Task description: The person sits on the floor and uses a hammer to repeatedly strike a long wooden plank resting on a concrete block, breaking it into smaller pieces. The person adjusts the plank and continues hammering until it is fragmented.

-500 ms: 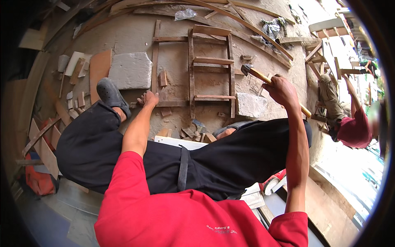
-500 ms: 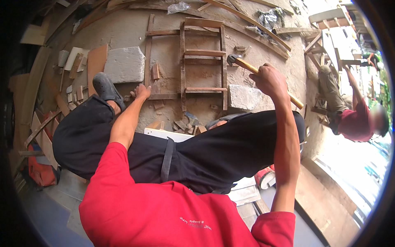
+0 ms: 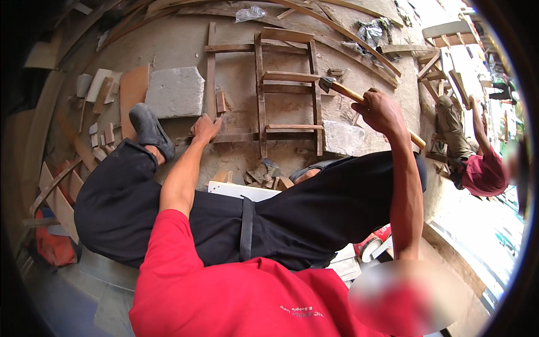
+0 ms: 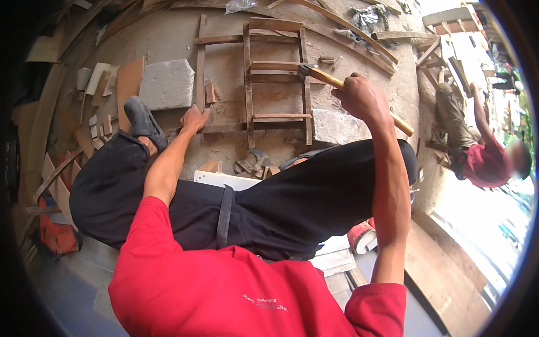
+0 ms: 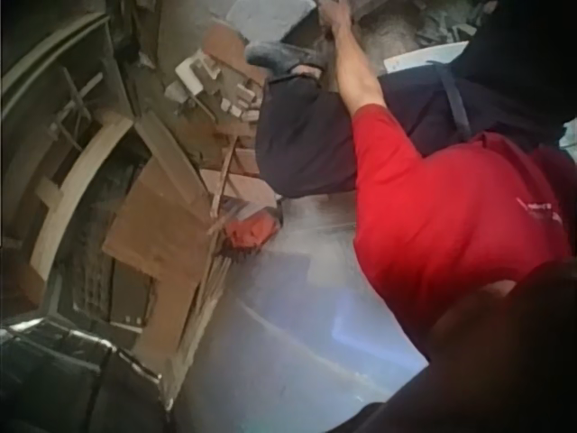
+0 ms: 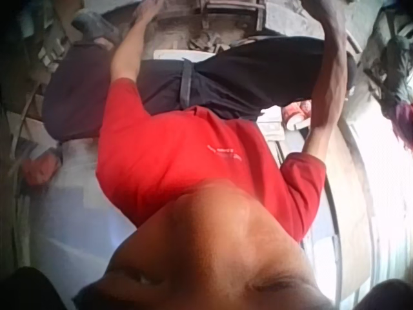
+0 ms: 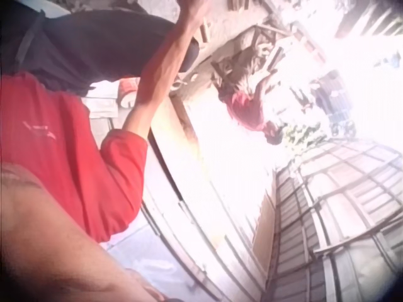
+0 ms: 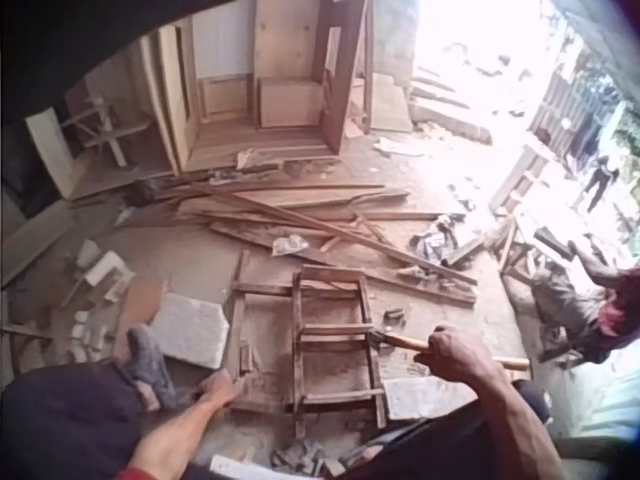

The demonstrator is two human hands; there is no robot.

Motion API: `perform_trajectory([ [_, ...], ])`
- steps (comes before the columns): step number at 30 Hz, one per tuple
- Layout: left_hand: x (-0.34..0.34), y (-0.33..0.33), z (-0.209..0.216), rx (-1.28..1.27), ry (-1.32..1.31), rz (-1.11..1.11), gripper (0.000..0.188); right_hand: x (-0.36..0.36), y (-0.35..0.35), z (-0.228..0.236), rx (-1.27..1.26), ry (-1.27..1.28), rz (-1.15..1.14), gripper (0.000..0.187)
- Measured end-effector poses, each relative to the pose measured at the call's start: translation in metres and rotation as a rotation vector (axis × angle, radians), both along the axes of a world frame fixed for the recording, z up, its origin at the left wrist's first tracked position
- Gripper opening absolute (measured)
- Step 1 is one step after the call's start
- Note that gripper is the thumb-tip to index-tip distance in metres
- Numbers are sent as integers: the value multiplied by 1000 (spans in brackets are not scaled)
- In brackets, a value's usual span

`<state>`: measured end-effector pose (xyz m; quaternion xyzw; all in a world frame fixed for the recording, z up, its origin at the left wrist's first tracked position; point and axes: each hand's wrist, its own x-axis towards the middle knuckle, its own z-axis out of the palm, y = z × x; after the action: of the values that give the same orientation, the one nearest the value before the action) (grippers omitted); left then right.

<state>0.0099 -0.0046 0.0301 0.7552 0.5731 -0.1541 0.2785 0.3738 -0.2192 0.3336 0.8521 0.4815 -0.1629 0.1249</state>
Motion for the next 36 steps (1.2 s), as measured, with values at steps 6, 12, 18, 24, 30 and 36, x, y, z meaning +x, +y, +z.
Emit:
perform_trajectory([
  [6,7,9,23,40,-157,91,69,-9,13,11,19,15,48,33],
  [12,0,9,48,166,-227,76,68,-9,15,10,58,58,89,31],
  [18,-25,37,78,100,-80,1,68,-6,12,16,99,44,77,30],
  [24,-49,119,113,-124,-102,-96,53,-5,8,26,124,58,89,29],
  [30,-16,138,225,-336,-75,-4,30,-1,1,29,115,77,57,31],
  [36,-52,142,274,-249,-88,86,20,0,-5,29,145,86,68,36],
])
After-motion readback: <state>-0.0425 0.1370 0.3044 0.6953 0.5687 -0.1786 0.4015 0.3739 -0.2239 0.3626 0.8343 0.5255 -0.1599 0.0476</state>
